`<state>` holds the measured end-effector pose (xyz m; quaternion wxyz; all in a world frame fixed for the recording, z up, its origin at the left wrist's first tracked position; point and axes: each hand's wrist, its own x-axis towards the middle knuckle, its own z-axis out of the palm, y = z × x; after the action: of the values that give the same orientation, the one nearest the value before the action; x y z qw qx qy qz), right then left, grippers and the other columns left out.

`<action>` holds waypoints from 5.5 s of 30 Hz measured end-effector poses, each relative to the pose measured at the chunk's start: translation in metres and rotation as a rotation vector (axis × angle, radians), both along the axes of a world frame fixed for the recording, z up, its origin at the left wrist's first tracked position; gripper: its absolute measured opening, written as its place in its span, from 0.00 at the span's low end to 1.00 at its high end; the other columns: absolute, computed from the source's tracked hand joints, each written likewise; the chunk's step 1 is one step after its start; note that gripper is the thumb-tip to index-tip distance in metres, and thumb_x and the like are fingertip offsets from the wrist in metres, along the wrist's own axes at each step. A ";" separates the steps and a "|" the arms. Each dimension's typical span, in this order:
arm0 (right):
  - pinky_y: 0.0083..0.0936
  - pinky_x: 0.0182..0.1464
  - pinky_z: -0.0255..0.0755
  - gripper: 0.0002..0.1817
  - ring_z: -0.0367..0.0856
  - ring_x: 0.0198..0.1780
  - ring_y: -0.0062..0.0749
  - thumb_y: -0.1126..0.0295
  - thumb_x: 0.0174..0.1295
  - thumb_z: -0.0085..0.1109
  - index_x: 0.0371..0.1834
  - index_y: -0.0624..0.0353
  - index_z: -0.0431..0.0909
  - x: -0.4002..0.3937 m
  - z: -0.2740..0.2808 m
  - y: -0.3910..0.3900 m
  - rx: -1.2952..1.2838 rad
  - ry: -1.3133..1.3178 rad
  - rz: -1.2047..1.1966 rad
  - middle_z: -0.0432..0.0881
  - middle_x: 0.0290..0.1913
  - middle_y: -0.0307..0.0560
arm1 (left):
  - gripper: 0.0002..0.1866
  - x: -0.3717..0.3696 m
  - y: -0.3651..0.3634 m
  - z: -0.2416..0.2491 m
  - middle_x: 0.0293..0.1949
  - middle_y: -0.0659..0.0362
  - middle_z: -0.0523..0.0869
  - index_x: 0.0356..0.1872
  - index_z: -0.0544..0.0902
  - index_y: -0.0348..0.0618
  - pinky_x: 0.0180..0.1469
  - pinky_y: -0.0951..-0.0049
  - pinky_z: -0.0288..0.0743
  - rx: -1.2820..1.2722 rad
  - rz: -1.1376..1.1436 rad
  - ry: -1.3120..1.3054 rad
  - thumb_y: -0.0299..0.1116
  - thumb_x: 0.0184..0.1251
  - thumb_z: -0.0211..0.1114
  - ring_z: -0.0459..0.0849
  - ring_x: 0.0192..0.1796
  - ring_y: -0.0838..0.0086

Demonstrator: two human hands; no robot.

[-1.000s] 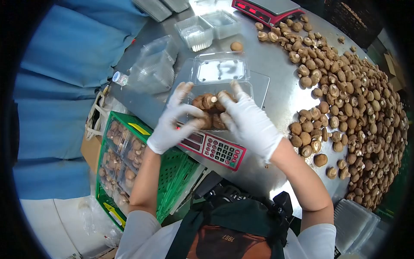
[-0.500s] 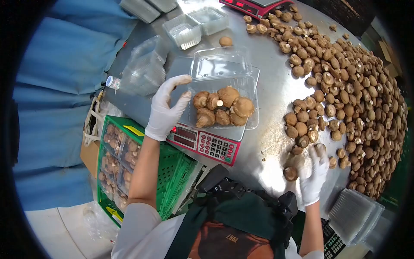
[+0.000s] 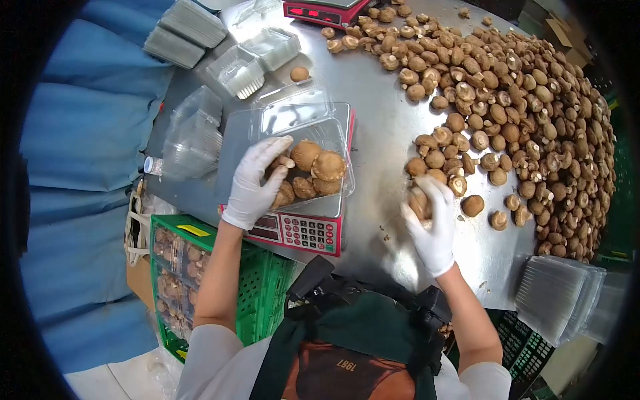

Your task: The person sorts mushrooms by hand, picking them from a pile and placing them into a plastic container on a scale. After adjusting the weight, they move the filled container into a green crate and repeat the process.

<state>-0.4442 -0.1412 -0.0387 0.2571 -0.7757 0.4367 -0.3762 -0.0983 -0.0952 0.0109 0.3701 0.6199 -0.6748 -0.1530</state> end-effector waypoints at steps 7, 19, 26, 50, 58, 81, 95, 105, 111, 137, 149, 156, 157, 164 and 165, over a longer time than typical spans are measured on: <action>0.37 0.69 0.71 0.25 0.77 0.68 0.49 0.75 0.69 0.59 0.70 0.62 0.75 0.123 0.055 -0.070 -0.042 -0.094 0.413 0.80 0.65 0.58 | 0.36 -0.012 0.008 0.002 0.71 0.49 0.77 0.73 0.74 0.44 0.75 0.47 0.59 -0.039 0.050 -0.420 0.54 0.71 0.66 0.67 0.77 0.45; 0.42 0.70 0.72 0.25 0.74 0.70 0.60 0.77 0.64 0.62 0.67 0.60 0.77 0.158 0.045 -0.073 -0.034 -0.048 0.462 0.75 0.70 0.60 | 0.45 -0.021 0.011 -0.002 0.73 0.50 0.74 0.79 0.65 0.43 0.75 0.49 0.58 -0.069 0.132 -0.321 0.47 0.63 0.75 0.66 0.78 0.48; 0.40 0.66 0.67 0.21 0.77 0.68 0.49 0.65 0.64 0.67 0.60 0.57 0.82 0.158 0.023 -0.079 -0.322 0.260 0.321 0.81 0.61 0.49 | 0.42 -0.019 0.015 0.001 0.73 0.50 0.74 0.77 0.68 0.45 0.77 0.50 0.56 -0.062 0.160 -0.370 0.43 0.63 0.74 0.67 0.78 0.48; 0.25 0.70 0.68 0.17 0.80 0.64 0.29 0.68 0.80 0.51 0.62 0.66 0.83 -0.027 0.018 -0.110 0.448 -0.325 -0.096 0.84 0.63 0.46 | 0.19 0.072 0.074 0.080 0.60 0.57 0.86 0.62 0.80 0.42 0.69 0.67 0.64 -0.579 0.836 0.500 0.42 0.79 0.64 0.80 0.65 0.72; 0.26 0.68 0.70 0.15 0.82 0.61 0.27 0.69 0.79 0.54 0.60 0.66 0.83 -0.098 -0.063 -0.090 0.582 -0.493 -0.216 0.87 0.58 0.46 | 0.14 0.071 0.048 0.080 0.54 0.60 0.84 0.58 0.81 0.41 0.65 0.74 0.72 -0.418 0.775 0.564 0.32 0.76 0.67 0.80 0.56 0.76; 0.22 0.42 0.79 0.27 0.85 0.40 0.26 0.76 0.72 0.61 0.73 0.65 0.66 0.080 0.035 -0.045 1.089 -0.355 0.319 0.83 0.43 0.43 | 0.19 -0.020 0.084 -0.007 0.43 0.59 0.83 0.63 0.74 0.37 0.49 0.77 0.79 0.291 0.504 1.020 0.26 0.74 0.64 0.85 0.47 0.77; 0.29 0.66 0.75 0.23 0.84 0.61 0.32 0.64 0.75 0.58 0.69 0.61 0.78 0.032 0.069 -0.058 0.649 -0.235 0.140 0.85 0.61 0.48 | 0.25 0.035 0.071 0.032 0.55 0.56 0.83 0.68 0.73 0.40 0.60 0.71 0.76 0.009 0.757 0.577 0.33 0.74 0.68 0.81 0.54 0.74; 0.36 0.71 0.69 0.20 0.79 0.67 0.43 0.69 0.78 0.49 0.68 0.63 0.79 -0.367 0.104 0.041 -0.224 0.830 -0.796 0.82 0.66 0.53 | 0.35 0.061 -0.046 0.062 0.69 0.47 0.78 0.72 0.73 0.37 0.73 0.64 0.69 0.202 0.094 -0.174 0.46 0.71 0.72 0.76 0.71 0.63; 0.33 0.59 0.77 0.10 0.87 0.52 0.42 0.70 0.72 0.62 0.50 0.57 0.89 -0.315 0.084 0.106 -0.010 0.633 -1.020 0.89 0.49 0.51 | 0.20 0.085 -0.082 0.038 0.48 0.60 0.87 0.56 0.85 0.36 0.57 0.68 0.77 0.668 -0.224 0.084 0.39 0.70 0.73 0.83 0.51 0.74; 0.21 0.37 0.68 0.11 0.73 0.33 0.18 0.67 0.78 0.52 0.45 0.58 0.84 -0.379 0.133 0.116 -0.335 -0.280 -1.365 0.78 0.31 0.33 | 0.08 0.105 -0.081 0.037 0.38 0.69 0.72 0.42 0.75 0.47 0.53 0.79 0.66 0.763 -0.233 0.299 0.27 0.69 0.67 0.69 0.44 0.82; 0.29 0.48 0.77 0.11 0.81 0.41 0.35 0.82 0.70 0.58 0.54 0.63 0.79 -0.004 0.071 -0.047 -0.475 0.082 0.123 0.83 0.45 0.49 | 0.10 0.138 0.172 0.054 0.42 0.68 0.81 0.49 0.79 0.46 0.50 0.79 0.72 0.111 0.473 1.029 0.36 0.74 0.70 0.78 0.44 0.84; 0.43 0.46 0.72 0.14 0.79 0.43 0.50 0.73 0.62 0.66 0.52 0.56 0.80 0.144 0.028 -0.015 -0.597 0.387 0.880 0.80 0.43 0.51 | 0.19 0.101 0.487 0.070 0.59 0.55 0.84 0.60 0.76 0.44 0.63 0.57 0.78 -0.457 1.335 0.964 0.38 0.74 0.69 0.83 0.61 0.63; 0.43 0.46 0.72 0.14 0.79 0.43 0.50 0.73 0.63 0.66 0.52 0.57 0.80 0.152 0.026 -0.012 -0.588 0.385 0.922 0.80 0.43 0.50 | 0.17 0.077 0.512 0.075 0.58 0.53 0.84 0.59 0.76 0.45 0.61 0.54 0.81 -0.469 1.488 0.928 0.37 0.75 0.68 0.84 0.61 0.61; 0.43 0.50 0.73 0.10 0.79 0.44 0.50 0.74 0.65 0.66 0.48 0.59 0.80 0.177 0.029 -0.007 -0.512 0.286 1.007 0.81 0.40 0.51 | 0.18 -0.008 0.685 0.028 0.53 0.56 0.86 0.59 0.77 0.49 0.53 0.52 0.84 -0.402 1.965 0.953 0.40 0.74 0.69 0.86 0.53 0.62; 0.42 0.50 0.73 0.09 0.80 0.44 0.51 0.75 0.65 0.66 0.47 0.59 0.81 0.180 0.032 -0.006 -0.521 0.278 1.001 0.81 0.41 0.51 | 0.18 -0.011 0.684 0.029 0.52 0.57 0.86 0.59 0.78 0.50 0.53 0.53 0.83 -0.348 2.005 0.970 0.41 0.74 0.69 0.86 0.52 0.63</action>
<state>-0.2646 -0.1472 -0.0067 0.1446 -0.9675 -0.0606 -0.1983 -0.1097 0.5886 0.0403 0.6304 0.6970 0.3310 0.0849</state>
